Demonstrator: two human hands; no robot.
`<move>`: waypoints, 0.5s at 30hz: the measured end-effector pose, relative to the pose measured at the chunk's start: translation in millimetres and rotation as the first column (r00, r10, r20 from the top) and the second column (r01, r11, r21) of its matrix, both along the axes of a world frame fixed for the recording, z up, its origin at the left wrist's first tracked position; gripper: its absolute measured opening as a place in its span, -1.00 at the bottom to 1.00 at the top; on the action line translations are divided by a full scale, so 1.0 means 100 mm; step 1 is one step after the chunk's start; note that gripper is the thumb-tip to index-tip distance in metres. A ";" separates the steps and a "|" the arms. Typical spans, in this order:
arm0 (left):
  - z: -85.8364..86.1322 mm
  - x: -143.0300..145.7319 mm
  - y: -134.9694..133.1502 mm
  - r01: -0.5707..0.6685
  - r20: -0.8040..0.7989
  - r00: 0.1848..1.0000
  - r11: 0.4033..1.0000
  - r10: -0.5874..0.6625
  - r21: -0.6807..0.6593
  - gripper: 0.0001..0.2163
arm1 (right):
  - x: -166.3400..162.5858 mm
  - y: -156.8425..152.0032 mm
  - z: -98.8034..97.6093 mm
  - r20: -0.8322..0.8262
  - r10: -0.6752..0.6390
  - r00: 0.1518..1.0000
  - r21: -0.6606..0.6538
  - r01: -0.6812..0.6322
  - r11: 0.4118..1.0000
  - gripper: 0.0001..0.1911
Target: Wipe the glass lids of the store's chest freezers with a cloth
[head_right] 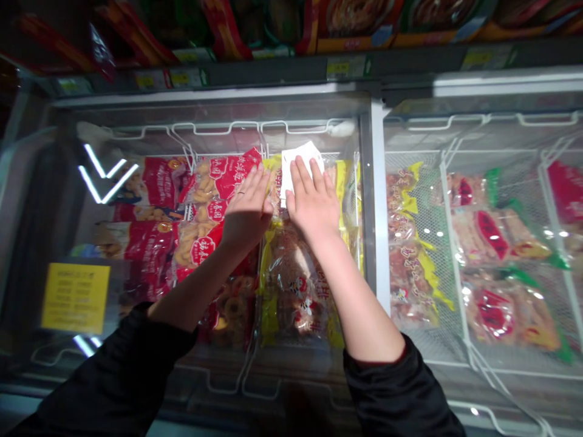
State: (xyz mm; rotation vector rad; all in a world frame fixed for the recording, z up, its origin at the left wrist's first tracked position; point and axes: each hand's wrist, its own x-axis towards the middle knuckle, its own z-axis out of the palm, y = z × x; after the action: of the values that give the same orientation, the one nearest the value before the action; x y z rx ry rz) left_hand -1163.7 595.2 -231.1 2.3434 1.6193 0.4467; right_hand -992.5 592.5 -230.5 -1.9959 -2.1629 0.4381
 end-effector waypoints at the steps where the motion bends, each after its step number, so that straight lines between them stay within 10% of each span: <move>1: 0.00 0.00 0.01 0.000 0.004 1.000 1.000 0.000 -0.006 -0.35 | 0.00 0.08 0.00 0.001 0.024 1.000 -0.008 -0.024 1.000 -0.25; 7: -0.05 -0.04 0.04 0.026 0.026 0.999 1.000 -0.026 0.017 -0.27 | 0.33 0.51 -0.02 -0.017 -0.016 1.000 -0.005 0.016 1.000 -0.26; 15: -0.04 -0.02 0.04 0.015 0.006 1.000 1.000 -0.015 0.010 -0.27 | 0.18 -0.03 0.01 0.017 -0.056 0.998 -0.029 0.057 0.998 -0.24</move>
State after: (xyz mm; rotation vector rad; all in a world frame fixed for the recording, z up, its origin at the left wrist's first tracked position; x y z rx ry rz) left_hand -1165.5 598.8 -234.8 2.3577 1.6001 0.4596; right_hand -974.3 589.4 -229.3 -2.0770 -2.1153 0.4492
